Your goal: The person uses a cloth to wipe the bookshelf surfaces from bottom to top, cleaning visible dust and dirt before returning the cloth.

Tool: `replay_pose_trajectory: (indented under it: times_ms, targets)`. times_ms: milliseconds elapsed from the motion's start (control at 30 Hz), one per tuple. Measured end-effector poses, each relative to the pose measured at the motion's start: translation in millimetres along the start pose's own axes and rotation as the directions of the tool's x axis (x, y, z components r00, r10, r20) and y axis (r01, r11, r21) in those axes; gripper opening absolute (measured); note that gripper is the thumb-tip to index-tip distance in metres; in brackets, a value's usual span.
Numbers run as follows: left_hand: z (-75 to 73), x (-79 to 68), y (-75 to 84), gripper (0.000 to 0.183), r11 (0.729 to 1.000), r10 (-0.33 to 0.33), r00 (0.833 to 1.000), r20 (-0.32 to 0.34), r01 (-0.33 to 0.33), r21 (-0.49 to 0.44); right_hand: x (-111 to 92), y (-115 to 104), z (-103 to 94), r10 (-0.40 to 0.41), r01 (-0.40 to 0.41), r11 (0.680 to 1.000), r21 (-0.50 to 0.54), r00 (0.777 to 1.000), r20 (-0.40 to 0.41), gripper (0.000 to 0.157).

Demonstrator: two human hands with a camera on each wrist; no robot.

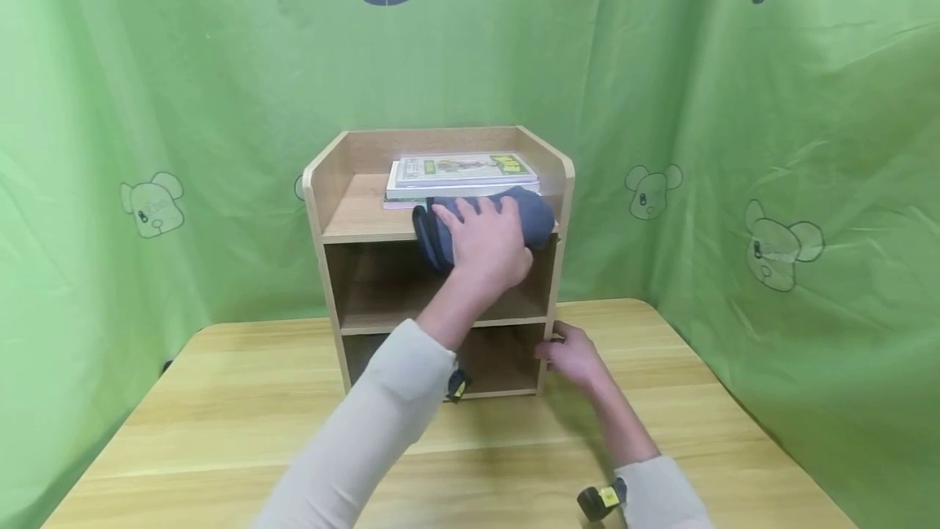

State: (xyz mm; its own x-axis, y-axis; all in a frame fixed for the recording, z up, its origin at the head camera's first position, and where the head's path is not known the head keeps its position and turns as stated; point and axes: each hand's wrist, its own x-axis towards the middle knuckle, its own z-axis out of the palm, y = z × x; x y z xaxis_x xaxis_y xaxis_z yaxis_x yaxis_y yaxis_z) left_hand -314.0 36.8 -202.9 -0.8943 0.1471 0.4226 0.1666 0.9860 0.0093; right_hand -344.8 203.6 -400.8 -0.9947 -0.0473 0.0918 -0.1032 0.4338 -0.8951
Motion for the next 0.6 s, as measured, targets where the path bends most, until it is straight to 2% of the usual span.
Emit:
replay_pose_trajectory:
  times_ms: [133,233,433,600]
  targets:
    - [-0.4,6.6,10.6,0.064,0.997,0.029,0.999,0.045,-0.026,-0.070,0.3,-0.1,0.1,0.012,-0.013,0.999,0.036,1.000,0.016,0.058]
    - [-0.6,9.6,10.5,0.062,0.987,0.070,0.997,0.045,-0.063,-0.146,0.6,-0.6,-0.4,0.024,-0.025,0.998,0.054,0.999,0.029,0.062]
    - [-1.8,7.1,-6.9,0.067,0.954,0.168,0.986,0.006,-0.161,-0.254,2.3,1.0,-1.0,0.009,-0.011,0.998,0.062,0.999,0.039,0.062]
    - [-4.9,1.3,-24.5,0.073,0.915,0.289,0.957,-0.001,-0.276,-0.295,1.2,4.7,-2.0,-0.006,0.004,0.999,0.050,0.999,0.036,0.060]
